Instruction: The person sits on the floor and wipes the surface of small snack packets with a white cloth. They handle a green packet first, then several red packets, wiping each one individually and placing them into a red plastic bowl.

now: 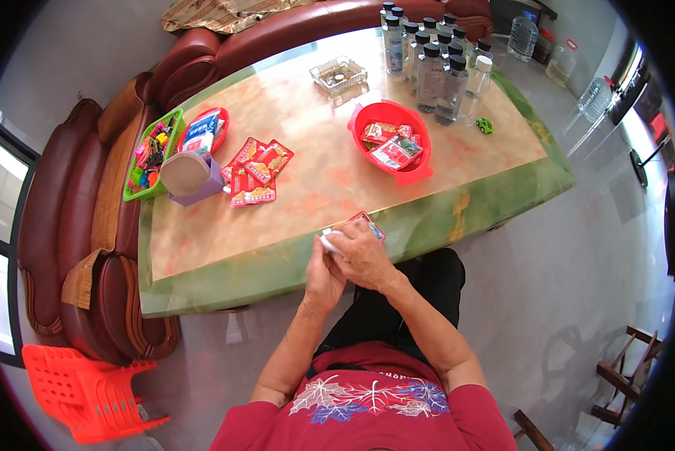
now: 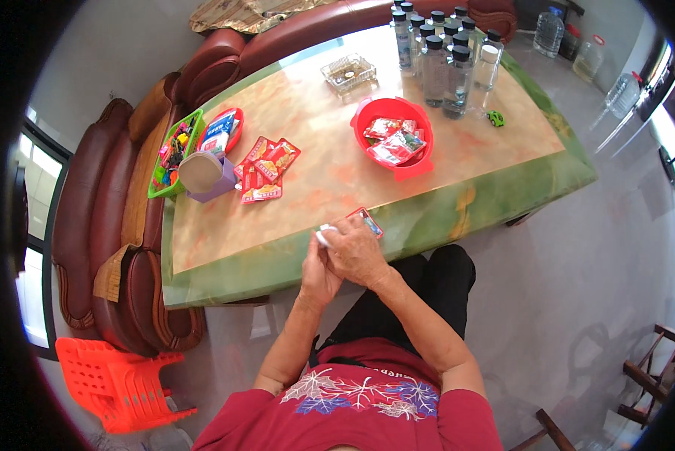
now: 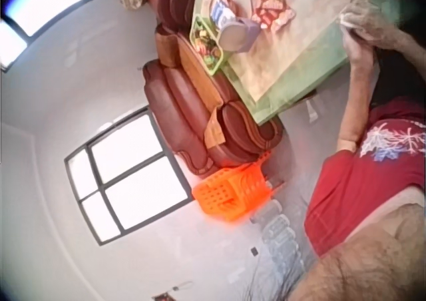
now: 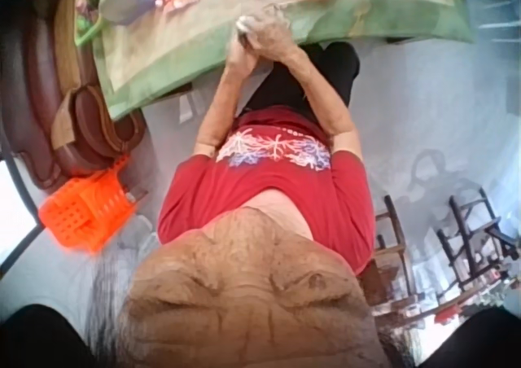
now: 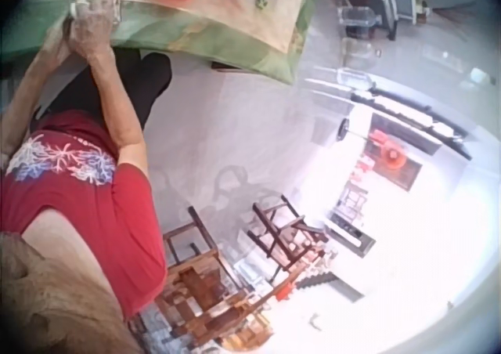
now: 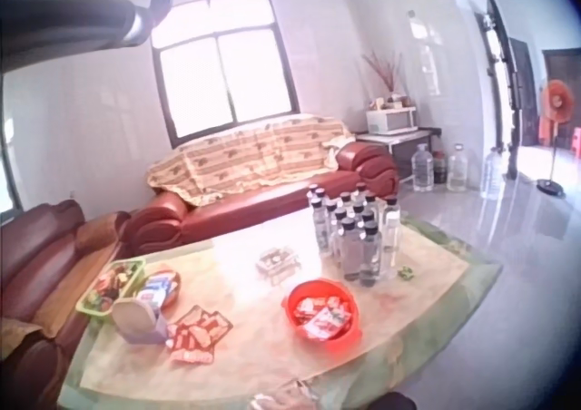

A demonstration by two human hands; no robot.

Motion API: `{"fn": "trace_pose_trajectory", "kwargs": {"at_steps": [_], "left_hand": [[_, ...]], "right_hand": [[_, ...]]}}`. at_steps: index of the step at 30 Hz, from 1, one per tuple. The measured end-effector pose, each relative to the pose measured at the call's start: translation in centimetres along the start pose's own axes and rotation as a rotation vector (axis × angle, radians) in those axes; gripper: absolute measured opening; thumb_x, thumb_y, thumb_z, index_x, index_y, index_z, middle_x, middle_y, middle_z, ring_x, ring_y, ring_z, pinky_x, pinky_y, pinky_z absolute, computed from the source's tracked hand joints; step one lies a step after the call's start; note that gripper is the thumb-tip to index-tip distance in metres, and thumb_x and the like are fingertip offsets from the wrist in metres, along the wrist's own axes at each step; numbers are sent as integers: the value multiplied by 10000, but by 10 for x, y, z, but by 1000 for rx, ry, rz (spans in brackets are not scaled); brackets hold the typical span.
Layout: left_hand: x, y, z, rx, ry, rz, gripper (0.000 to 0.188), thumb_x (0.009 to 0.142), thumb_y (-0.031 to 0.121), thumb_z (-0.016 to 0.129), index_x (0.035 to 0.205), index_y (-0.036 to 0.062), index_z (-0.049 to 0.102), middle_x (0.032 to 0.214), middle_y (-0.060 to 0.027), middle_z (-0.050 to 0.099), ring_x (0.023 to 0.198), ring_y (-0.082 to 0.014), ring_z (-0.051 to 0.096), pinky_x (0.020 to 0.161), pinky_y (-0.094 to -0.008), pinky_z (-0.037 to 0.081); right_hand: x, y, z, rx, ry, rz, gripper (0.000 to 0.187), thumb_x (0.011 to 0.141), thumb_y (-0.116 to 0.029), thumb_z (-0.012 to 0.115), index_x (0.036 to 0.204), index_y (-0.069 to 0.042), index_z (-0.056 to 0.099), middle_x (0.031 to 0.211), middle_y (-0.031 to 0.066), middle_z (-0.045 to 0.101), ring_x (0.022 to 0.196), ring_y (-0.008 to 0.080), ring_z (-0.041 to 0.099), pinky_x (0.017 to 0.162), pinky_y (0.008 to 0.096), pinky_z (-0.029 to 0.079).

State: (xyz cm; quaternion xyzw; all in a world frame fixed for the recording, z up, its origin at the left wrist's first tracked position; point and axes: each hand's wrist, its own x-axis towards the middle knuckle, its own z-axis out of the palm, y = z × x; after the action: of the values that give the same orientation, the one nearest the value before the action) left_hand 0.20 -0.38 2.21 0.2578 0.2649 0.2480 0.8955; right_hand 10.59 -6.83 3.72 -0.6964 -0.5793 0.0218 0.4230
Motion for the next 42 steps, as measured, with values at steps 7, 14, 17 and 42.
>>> {"fn": "trace_pose_trajectory", "kwargs": {"at_steps": [7, 14, 17, 42], "left_hand": [[5, -4, -9, -11, -89, -31, 382, 1054, 299, 348, 1314, 40, 454, 1292, -119, 563, 1176, -235, 576, 1001, -443, 485], [0, -14, 5, 26, 28, 62, 297, 1027, 159, 421, 1290, 22, 443, 1252, -143, 578, 1141, -281, 598, 965, -478, 519], [0, -14, 4, 32, 10, 80, 277, 1021, 155, 435, 1269, 33, 455, 1234, -135, 588, 1109, -277, 616, 926, -461, 544], [5, 2, -4, -7, -112, -81, 635, 1013, 549, 271, 1224, 7, 525, 1189, -102, 608, 1097, -192, 599, 927, -364, 512]], "right_hand": [[12, 20, 9, -294, 211, 171, 316, 773, -107, 635, 1085, -64, 644, 1129, 121, 590, 1014, 338, 528, 847, 430, 455], [-23, 15, -15, -476, 259, 142, 328, 771, -110, 641, 1091, -43, 620, 1084, 107, 577, 984, 294, 534, 821, 395, 461], [-48, 6, -24, -394, 178, 129, 412, 703, -10, 681, 1108, -17, 602, 1127, 138, 552, 1007, 343, 519, 878, 430, 450], [-25, -10, -14, 2, 21, -114, 300, 762, -45, 633, 1062, -56, 647, 1120, 135, 595, 1063, 338, 525, 949, 439, 418]]}}
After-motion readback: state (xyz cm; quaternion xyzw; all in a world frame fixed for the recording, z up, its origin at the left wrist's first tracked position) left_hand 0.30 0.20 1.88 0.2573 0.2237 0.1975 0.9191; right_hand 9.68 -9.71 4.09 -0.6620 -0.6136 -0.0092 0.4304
